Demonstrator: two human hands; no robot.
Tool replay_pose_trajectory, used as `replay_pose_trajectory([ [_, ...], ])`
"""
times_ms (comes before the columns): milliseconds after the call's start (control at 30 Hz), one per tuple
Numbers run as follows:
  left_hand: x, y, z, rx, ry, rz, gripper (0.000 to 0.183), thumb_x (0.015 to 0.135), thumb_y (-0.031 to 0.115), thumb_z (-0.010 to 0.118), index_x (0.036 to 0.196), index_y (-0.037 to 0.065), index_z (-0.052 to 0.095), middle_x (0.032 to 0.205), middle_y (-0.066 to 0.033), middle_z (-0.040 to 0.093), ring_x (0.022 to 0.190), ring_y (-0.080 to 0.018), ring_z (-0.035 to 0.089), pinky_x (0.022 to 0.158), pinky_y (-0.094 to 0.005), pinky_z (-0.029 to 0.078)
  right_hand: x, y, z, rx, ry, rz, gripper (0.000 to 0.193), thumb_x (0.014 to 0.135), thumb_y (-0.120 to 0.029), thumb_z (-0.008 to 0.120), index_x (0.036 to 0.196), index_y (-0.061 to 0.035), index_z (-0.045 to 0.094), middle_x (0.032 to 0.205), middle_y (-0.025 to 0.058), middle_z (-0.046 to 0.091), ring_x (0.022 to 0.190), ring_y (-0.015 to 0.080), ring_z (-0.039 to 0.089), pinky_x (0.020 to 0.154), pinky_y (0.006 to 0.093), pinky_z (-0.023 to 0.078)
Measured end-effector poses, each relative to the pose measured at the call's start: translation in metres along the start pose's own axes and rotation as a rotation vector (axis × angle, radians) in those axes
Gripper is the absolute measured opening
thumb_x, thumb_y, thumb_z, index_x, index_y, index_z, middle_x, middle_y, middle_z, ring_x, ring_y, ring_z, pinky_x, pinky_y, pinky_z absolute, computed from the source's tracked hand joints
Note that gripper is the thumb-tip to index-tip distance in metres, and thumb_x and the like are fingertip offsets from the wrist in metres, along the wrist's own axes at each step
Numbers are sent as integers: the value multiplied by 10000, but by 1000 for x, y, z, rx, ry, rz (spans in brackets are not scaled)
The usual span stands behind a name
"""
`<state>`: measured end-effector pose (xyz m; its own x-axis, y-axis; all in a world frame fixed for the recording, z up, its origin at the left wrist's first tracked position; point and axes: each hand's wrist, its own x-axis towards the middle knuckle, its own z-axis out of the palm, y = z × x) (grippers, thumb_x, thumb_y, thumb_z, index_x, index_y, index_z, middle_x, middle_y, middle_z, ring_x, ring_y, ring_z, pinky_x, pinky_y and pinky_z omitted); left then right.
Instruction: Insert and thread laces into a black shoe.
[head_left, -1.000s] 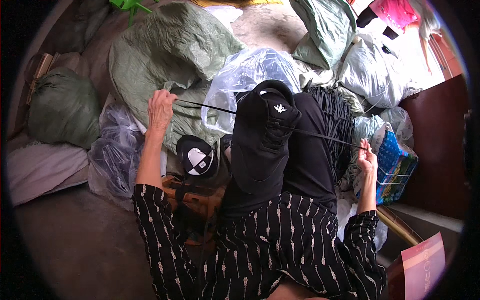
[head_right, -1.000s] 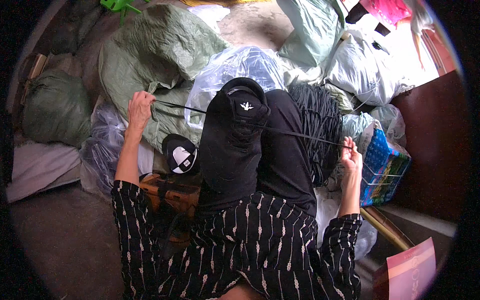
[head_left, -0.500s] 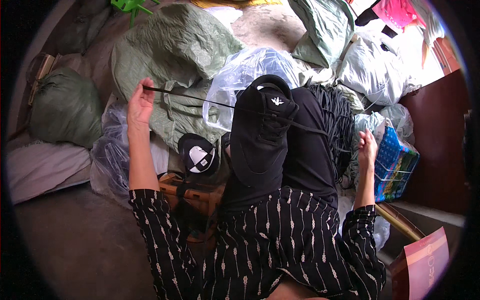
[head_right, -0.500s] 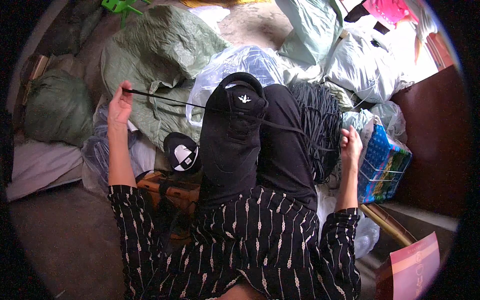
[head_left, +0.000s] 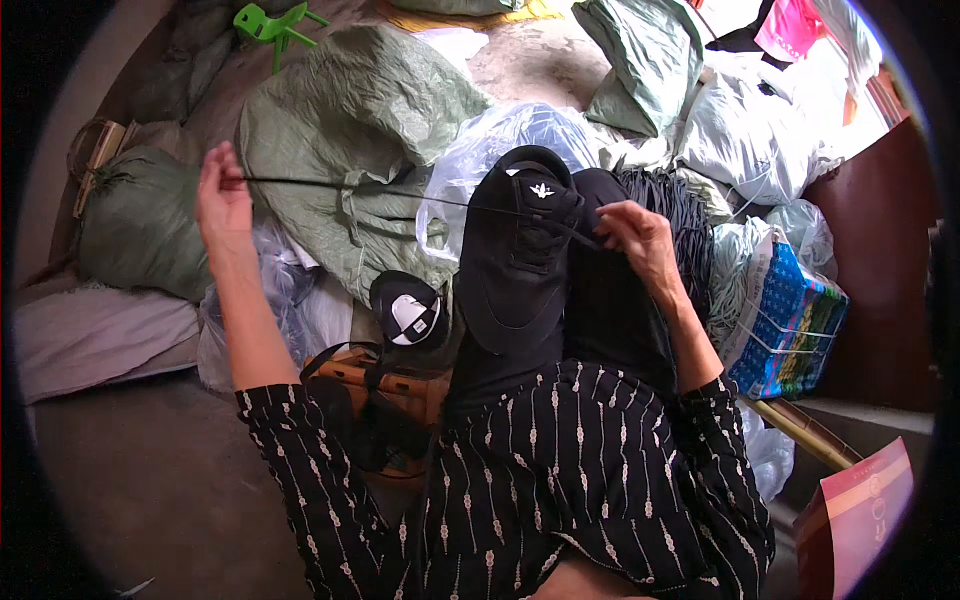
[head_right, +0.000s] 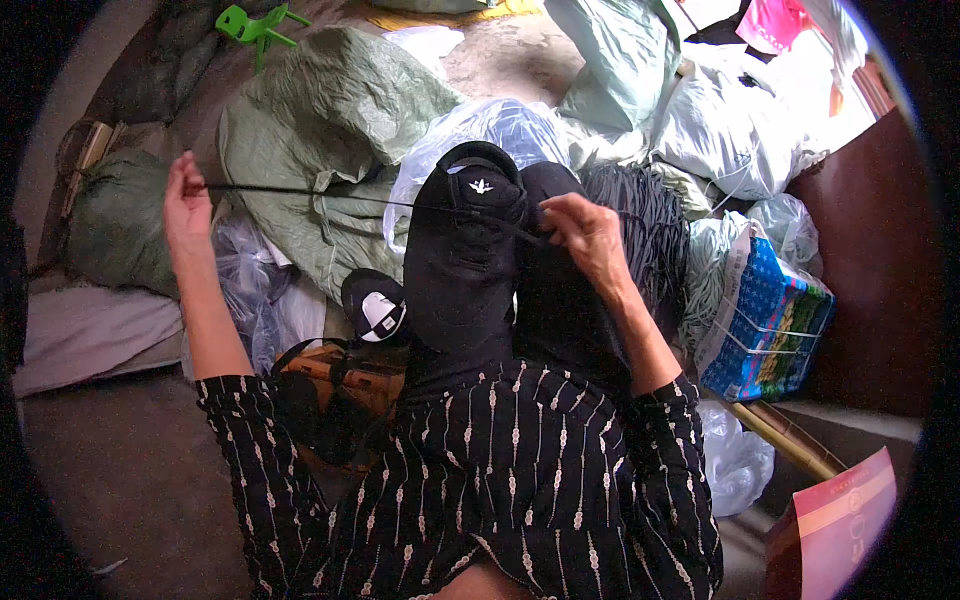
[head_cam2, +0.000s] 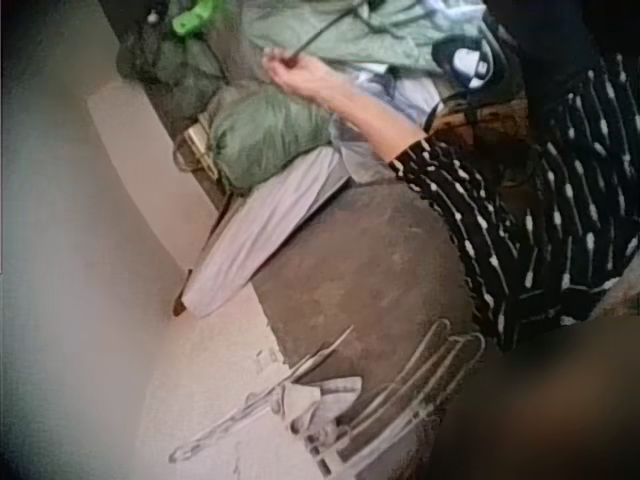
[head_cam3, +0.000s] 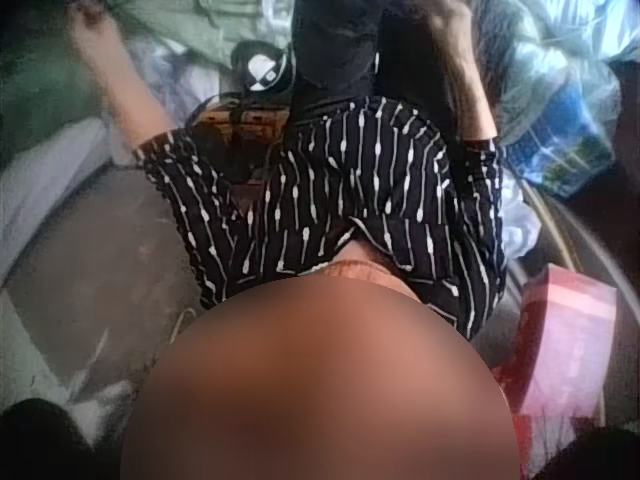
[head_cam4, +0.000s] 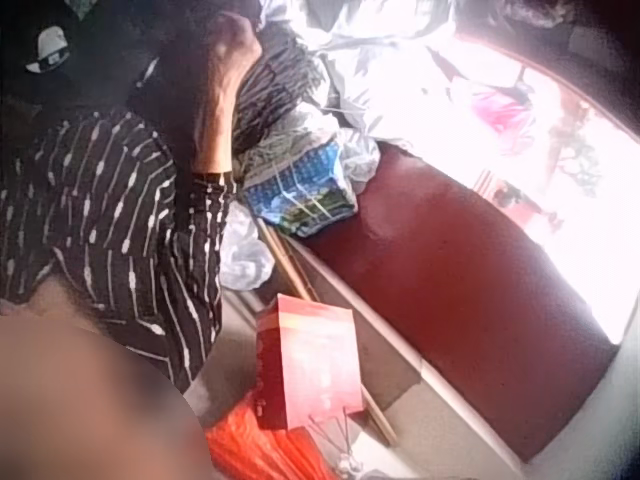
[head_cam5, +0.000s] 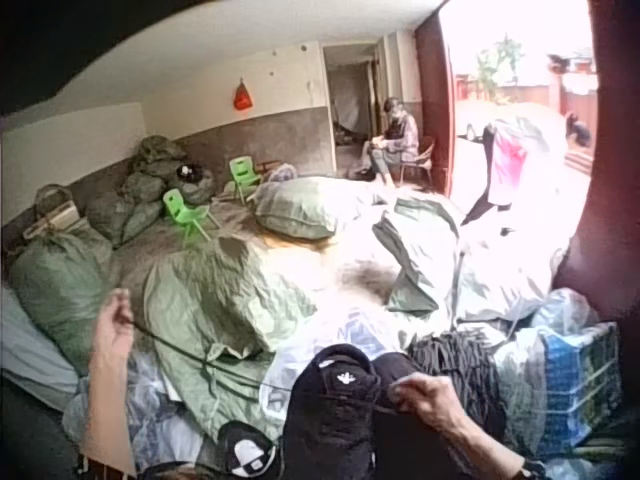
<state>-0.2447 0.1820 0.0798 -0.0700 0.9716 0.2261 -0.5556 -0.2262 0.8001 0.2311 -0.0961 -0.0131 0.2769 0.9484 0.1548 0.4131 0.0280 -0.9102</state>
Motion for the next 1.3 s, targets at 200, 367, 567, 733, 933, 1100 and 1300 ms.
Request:
replay_pose_trajectory([
  [200, -55, -5, 35, 538, 59, 63, 237, 939, 165, 508, 1133, 38, 559, 943, -65, 665, 541, -46, 433, 442, -174, 318, -12, -5, 15, 102, -26, 87, 105, 885, -77, 589, 947, -6, 634, 700, 31, 644, 598, 63, 572, 554, 207, 469],
  [367, -128, -89, 101, 911, -262, 145, 287, 916, 159, 533, 1161, 10, 526, 831, -40, 670, 494, -50, 428, 451, -196, 354, -8, -6, 21, 36, -13, 23, 138, 893, -120, 588, 864, 15, 603, 656, 18, 588, 597, 70, 517, 557, 227, 432],
  [567, -198, -158, 170, 789, -535, 42, 87, 865, 78, 573, 926, 20, 594, 774, -83, 649, 677, -150, 618, 609, -287, 479, -3, -8, 22, -119, 16, 37, 198, 859, -169, 625, 873, 27, 596, 617, 26, 560, 574, 65, 494, 531, 235, 421],
  [733, -234, -167, 174, 942, -536, 211, 70, 837, 86, 621, 853, 42, 569, 732, -132, 605, 669, -311, 616, 565, -354, 462, -5, -13, 27, -402, 89, -38, 181, 821, -194, 620, 838, -15, 598, 690, 132, 654, 652, 252, 658, 581, 346, 496],
  [933, -242, -165, 172, 946, -531, 221, 78, 838, 98, 633, 862, 37, 592, 685, -107, 611, 604, -252, 617, 535, -315, 460, 5, -20, 44, -912, 116, -290, 170, 857, -182, 551, 829, -25, 491, 637, 148, 599, 628, 326, 624, 535, 440, 459],
  [1100, -227, -160, 160, 754, -395, -8, 90, 869, 98, 607, 916, 24, 626, 696, -32, 621, 615, -114, 579, 555, -247, 453, 12, -14, 31, -178, -25, -54, 204, 839, -162, 629, 846, 39, 601, 632, 160, 620, 571, 219, 623, 535, 342, 494],
  [1300, -206, -167, 162, 891, -464, 129, 84, 834, 138, 605, 834, 54, 605, 705, -110, 640, 654, -282, 639, 585, -362, 484, -3, -4, 28, 69, -19, 109, 174, 887, -130, 595, 878, 44, 594, 691, 69, 630, 585, 91, 593, 523, 236, 500],
])
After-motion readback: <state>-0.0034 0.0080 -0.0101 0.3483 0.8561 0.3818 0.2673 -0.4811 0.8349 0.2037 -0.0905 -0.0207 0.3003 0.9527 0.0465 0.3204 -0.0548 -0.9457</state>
